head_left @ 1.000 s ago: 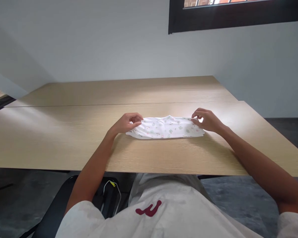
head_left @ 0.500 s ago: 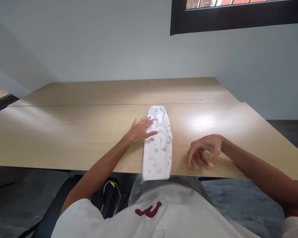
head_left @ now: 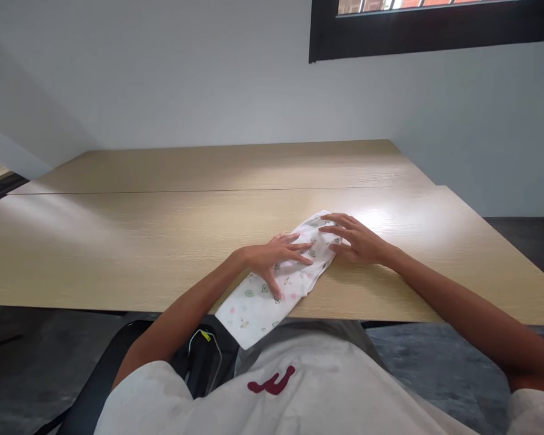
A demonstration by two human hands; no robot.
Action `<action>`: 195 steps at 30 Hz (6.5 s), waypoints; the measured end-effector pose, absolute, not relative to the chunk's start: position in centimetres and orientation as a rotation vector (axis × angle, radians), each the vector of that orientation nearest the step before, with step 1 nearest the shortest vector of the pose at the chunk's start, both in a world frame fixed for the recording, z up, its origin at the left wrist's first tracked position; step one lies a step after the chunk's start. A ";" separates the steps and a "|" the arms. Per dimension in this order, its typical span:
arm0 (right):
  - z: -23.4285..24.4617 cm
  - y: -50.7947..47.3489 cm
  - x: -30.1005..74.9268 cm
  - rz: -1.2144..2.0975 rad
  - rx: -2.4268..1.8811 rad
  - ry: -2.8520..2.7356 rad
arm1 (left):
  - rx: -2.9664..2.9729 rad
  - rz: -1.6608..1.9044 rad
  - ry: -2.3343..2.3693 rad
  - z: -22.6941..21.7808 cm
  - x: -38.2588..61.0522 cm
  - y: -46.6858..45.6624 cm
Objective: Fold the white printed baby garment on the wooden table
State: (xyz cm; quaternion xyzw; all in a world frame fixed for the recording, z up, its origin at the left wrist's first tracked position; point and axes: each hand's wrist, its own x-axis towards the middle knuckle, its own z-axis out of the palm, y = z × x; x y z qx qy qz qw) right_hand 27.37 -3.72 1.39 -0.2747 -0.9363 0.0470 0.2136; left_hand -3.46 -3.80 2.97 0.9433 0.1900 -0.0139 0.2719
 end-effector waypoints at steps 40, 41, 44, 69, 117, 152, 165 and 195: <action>1.2 -4.0 26.7 -0.461 -0.607 -2.795 | 2.811 0.476 0.756 0.2 -3.6 -2.9; 1.2 -3.9 26.6 -0.472 -0.579 -2.785 | 2.864 0.476 0.751 0.1 -3.5 -3.0; 1.1 -4.0 26.5 -0.481 -0.500 -2.749 | 2.987 0.506 0.739 -0.1 -3.2 -3.2; 1.1 -4.5 26.6 -0.408 -0.505 -2.747 | 3.276 0.639 0.673 -0.1 -3.2 -3.1; 1.4 -4.0 27.3 0.193 -0.729 -2.741 | 2.775 0.659 0.703 0.6 -3.9 -3.3; 1.9 -4.2 27.4 0.249 -0.880 -2.811 | 2.617 0.564 0.669 1.1 -4.5 -3.0; 2.0 -4.5 26.8 0.270 -1.013 -2.801 | 2.556 0.524 0.900 0.6 -4.3 -3.1; 1.6 -3.8 27.5 0.114 -0.927 -2.690 | 3.053 0.785 0.792 0.7 -2.6 -4.1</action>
